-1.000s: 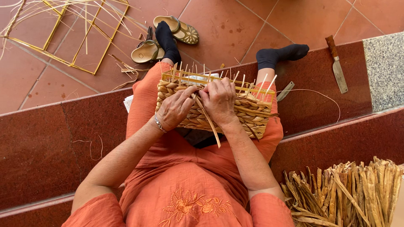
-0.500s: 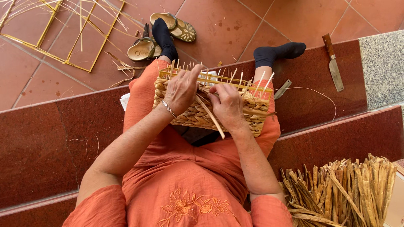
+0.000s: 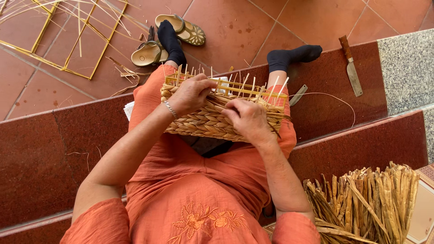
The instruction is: The person sits on the floor and weaves a rectangular basket by hand, interlacing dried palm strips through a bamboo frame. They repeatedly pull strips through the weave, adjust tension, and trim excess material with scissors.
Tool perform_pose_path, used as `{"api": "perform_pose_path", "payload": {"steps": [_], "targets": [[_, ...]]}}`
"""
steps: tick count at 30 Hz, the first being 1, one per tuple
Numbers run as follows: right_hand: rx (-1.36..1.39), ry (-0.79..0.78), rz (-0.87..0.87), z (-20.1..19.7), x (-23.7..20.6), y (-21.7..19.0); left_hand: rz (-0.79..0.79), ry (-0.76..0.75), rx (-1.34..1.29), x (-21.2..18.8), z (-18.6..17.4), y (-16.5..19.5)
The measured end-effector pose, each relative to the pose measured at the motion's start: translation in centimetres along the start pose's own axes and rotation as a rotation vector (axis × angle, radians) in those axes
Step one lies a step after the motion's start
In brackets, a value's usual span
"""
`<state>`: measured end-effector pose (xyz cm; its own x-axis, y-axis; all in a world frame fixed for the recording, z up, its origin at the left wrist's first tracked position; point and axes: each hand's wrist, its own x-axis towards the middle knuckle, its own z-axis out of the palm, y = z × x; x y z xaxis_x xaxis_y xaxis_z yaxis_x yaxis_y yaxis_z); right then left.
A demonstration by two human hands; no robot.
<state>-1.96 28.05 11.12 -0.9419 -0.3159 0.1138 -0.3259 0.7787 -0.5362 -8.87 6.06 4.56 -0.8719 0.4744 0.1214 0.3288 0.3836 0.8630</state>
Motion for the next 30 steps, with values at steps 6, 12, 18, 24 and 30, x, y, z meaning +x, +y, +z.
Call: {"api": "perform_pose_path", "payload": {"steps": [6, 12, 18, 24, 30], "targets": [[-0.03, 0.211, -0.171, -0.6, 2.1, -1.3, 0.258, -0.22, -0.077, -0.6, -2.3, 0.6], [0.375, 0.12, 0.093, -0.4, 4.3, 1.1, -0.121, -0.294, 0.246, 0.0, -0.9, 2.6], [0.329, 0.061, 0.219, 0.4, 3.4, 2.6, 0.187, 0.138, 0.2, -1.4, 0.7, 2.3], [-0.087, 0.12, 0.174, 2.4, 2.6, 2.7, 0.439, 0.117, 0.342, -2.5, 1.3, 0.3], [-0.079, 0.071, 0.18, 2.5, 1.1, 3.1, -0.14, -0.037, 0.401, -0.1, 3.1, -0.1]]}}
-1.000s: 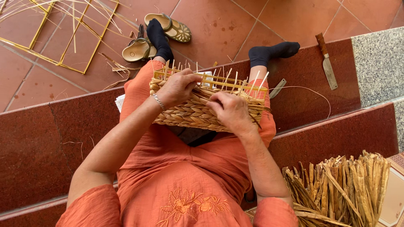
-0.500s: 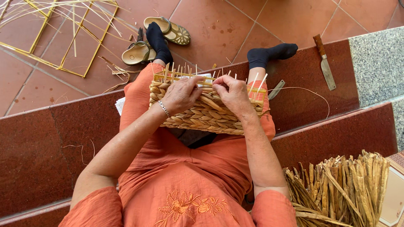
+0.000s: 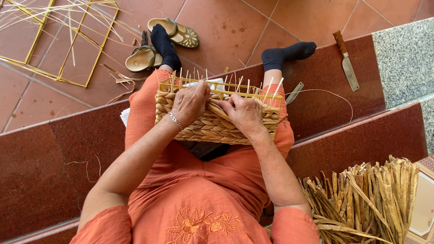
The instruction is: The person sits on the floor and weaves a rectangular basket by hand, interlacing dried palm strips through a bamboo frame. They repeatedly pull strips through the weave, adjust tension, and trim excess material with scissors.
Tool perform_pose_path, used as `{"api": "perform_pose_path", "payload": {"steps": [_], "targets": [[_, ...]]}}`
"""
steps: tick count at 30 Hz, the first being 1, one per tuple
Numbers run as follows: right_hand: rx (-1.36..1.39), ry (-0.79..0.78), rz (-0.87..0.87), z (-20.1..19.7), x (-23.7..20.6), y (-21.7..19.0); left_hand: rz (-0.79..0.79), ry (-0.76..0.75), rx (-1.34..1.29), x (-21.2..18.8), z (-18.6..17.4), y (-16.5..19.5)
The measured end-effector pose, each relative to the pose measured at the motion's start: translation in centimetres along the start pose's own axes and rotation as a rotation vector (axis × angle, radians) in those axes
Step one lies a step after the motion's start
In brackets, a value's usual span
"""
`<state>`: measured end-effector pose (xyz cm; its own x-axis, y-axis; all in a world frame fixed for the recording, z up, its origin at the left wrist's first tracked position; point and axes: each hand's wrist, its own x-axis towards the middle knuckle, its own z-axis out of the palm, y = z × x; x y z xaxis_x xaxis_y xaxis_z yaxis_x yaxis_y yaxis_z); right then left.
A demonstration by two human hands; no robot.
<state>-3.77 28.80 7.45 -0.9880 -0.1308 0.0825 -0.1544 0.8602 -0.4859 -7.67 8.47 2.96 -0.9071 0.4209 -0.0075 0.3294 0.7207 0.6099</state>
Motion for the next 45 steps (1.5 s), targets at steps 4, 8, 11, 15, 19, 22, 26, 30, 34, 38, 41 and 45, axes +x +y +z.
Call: {"api": "perform_pose_path", "payload": {"steps": [4, 8, 11, 15, 19, 22, 26, 30, 34, 38, 41, 45], "targets": [[-0.081, 0.036, -0.05, -1.9, -0.8, 0.4, 0.12, 0.184, -0.021, 0.3, 0.0, 0.9], [-0.329, 0.342, -0.222, -4.9, -2.3, 1.3, 0.221, 0.255, 0.047, -0.2, -1.0, 1.6], [-0.049, 0.173, -0.209, -5.4, -5.0, 1.3, 0.315, 0.277, 0.235, -0.7, -1.7, 2.0], [-0.264, 0.161, -0.298, -3.1, -7.0, 1.7, 0.302, 0.245, 0.284, 0.5, -2.6, 1.8], [-0.29, 0.187, -0.212, -1.4, -7.3, 3.6, 0.308, 0.259, 0.226, 1.4, -3.6, 1.2], [-0.311, 0.271, -0.295, -0.6, -7.8, 4.1, 0.19, 0.122, 0.181, 2.3, -4.1, 0.8], [0.111, -0.158, 0.0, -1.1, -9.5, 2.8, -0.042, -0.216, -0.01, 4.8, -4.4, -0.4], [0.295, -0.08, -0.024, -3.9, -10.2, 1.7, -0.069, -0.357, -0.09, 6.6, -4.1, -1.8], [0.162, -0.074, -0.022, -5.6, -8.5, 0.9, -0.117, -0.434, -0.195, 7.3, -3.6, -2.3], [-0.221, -0.022, -0.119, -6.0, -6.5, -0.6, -0.105, -0.455, -0.199, 7.7, -3.5, -2.3], [-0.618, 0.298, -0.277, -6.2, -5.3, -2.0, -0.085, -0.456, -0.192, 7.8, -3.6, -2.2], [-0.442, 0.458, -0.369, -5.9, -2.7, -3.2, -0.122, -0.508, -0.21, 7.8, -3.5, -1.7]]}}
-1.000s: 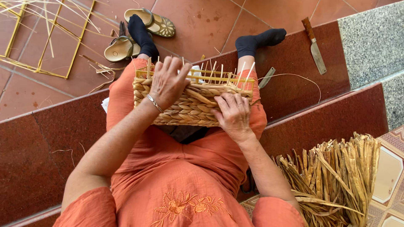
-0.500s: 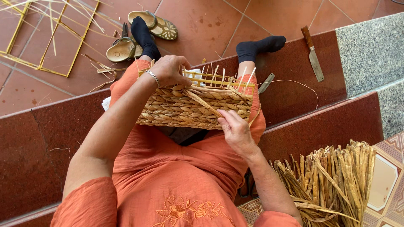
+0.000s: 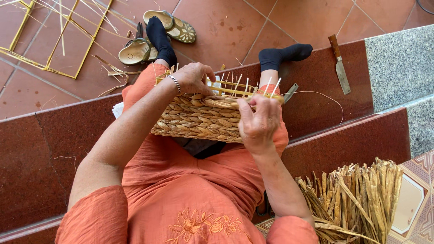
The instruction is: The person sits on the floor and weaves a rectangular basket by hand, interlacing dried palm strips through a bamboo frame. They repeatedly pull strips through the weave, adjust tension, and trim excess material with scissors.
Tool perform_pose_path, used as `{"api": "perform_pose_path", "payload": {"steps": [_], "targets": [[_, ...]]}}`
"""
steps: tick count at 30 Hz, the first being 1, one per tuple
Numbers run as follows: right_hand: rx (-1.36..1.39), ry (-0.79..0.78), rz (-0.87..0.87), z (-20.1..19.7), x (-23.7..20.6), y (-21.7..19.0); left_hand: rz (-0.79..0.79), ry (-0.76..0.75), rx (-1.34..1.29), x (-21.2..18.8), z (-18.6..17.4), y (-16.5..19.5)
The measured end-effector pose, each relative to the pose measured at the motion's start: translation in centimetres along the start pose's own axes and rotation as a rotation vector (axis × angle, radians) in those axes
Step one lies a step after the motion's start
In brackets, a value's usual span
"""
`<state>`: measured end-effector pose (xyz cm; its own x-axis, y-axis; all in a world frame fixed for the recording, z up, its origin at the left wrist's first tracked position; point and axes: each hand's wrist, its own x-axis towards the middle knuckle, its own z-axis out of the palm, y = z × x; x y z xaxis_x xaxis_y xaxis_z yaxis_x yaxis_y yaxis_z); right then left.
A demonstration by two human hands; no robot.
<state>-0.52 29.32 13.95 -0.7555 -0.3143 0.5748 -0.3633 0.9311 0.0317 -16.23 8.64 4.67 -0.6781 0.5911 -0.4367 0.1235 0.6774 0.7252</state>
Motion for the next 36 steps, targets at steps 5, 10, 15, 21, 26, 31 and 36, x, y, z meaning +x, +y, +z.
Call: {"api": "perform_pose_path", "payload": {"steps": [5, 10, 15, 21, 26, 31, 36], "targets": [[0.343, 0.199, -0.055, 3.1, 1.6, 0.3, 0.062, 0.013, 0.028, -0.5, 0.2, 0.3], [0.349, 0.152, 0.146, 3.0, -2.2, 0.6, 0.149, -0.173, -0.21, -1.0, -1.3, -0.6], [0.237, 0.052, 0.196, 2.0, -5.2, 1.0, 0.16, -0.166, -0.088, -0.8, -1.1, 0.2], [0.473, 0.193, 0.029, 2.8, -3.9, -1.2, 0.056, -0.141, -0.026, -0.9, -0.5, 1.9], [0.568, 0.198, 0.033, 5.8, -1.0, -1.8, -0.05, -0.237, -0.021, -0.3, -0.3, 1.7], [0.508, 0.157, 0.013, 8.0, -0.2, -2.5, 0.181, -0.208, -0.031, 0.5, -0.3, 0.2], [0.458, 0.08, 0.101, 8.5, -1.2, -3.0, 0.151, -0.392, -0.157, 0.5, -2.4, -0.6]]}}
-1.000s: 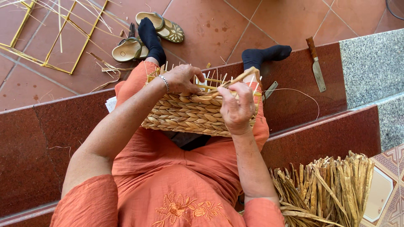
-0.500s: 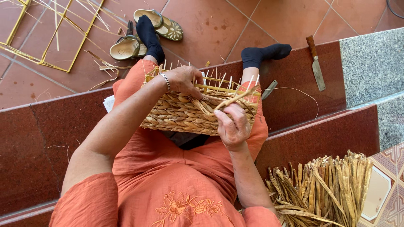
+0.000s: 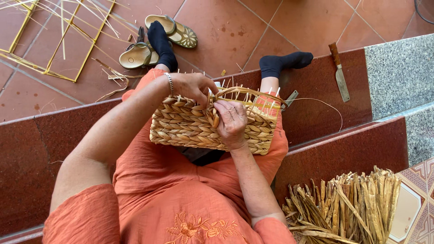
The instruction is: The person sits on the floor and weaves a rectangular basket by hand, interlacing dried palm strips through a bamboo frame. They repeatedly pull strips through the weave, adjust tension, and trim excess material with scissors.
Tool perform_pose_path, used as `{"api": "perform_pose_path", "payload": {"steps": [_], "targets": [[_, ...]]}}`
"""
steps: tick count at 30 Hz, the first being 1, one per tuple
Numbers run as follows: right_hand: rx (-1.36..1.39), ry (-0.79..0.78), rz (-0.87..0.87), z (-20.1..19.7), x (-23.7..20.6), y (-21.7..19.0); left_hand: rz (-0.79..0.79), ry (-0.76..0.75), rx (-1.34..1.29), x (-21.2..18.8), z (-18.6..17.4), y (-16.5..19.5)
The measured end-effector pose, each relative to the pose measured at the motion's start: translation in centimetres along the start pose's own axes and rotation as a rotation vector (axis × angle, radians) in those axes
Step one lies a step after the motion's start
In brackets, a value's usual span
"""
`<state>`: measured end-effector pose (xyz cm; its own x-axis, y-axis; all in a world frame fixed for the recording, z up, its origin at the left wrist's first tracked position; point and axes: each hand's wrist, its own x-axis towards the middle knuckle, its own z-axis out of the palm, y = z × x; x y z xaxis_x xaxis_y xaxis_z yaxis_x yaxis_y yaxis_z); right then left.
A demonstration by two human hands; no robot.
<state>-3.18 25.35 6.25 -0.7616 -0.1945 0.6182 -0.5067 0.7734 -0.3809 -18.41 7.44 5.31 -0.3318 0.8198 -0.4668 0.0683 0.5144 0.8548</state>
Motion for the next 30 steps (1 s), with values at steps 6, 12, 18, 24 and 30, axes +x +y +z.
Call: {"api": "perform_pose_path", "payload": {"steps": [6, 12, 18, 24, 30], "targets": [[-0.047, -0.133, 0.077, -0.2, -0.6, -0.5, -0.034, 0.314, -0.434, -1.0, -4.8, -0.3], [-0.046, -0.225, 0.147, -0.4, -0.1, -0.8, -0.112, -0.18, -0.104, 3.6, -4.1, -2.3], [-0.066, -0.289, 0.218, -0.4, 0.2, -1.0, -0.108, -0.502, -0.461, 7.4, -2.0, -4.1], [-0.111, -0.314, 0.266, -0.1, -0.3, -0.8, -0.082, -0.555, -0.591, 8.3, -1.0, -5.4], [0.165, -0.053, 0.275, 0.1, -1.8, -0.3, -0.106, -0.373, -0.512, 8.5, -1.1, -5.8]]}}
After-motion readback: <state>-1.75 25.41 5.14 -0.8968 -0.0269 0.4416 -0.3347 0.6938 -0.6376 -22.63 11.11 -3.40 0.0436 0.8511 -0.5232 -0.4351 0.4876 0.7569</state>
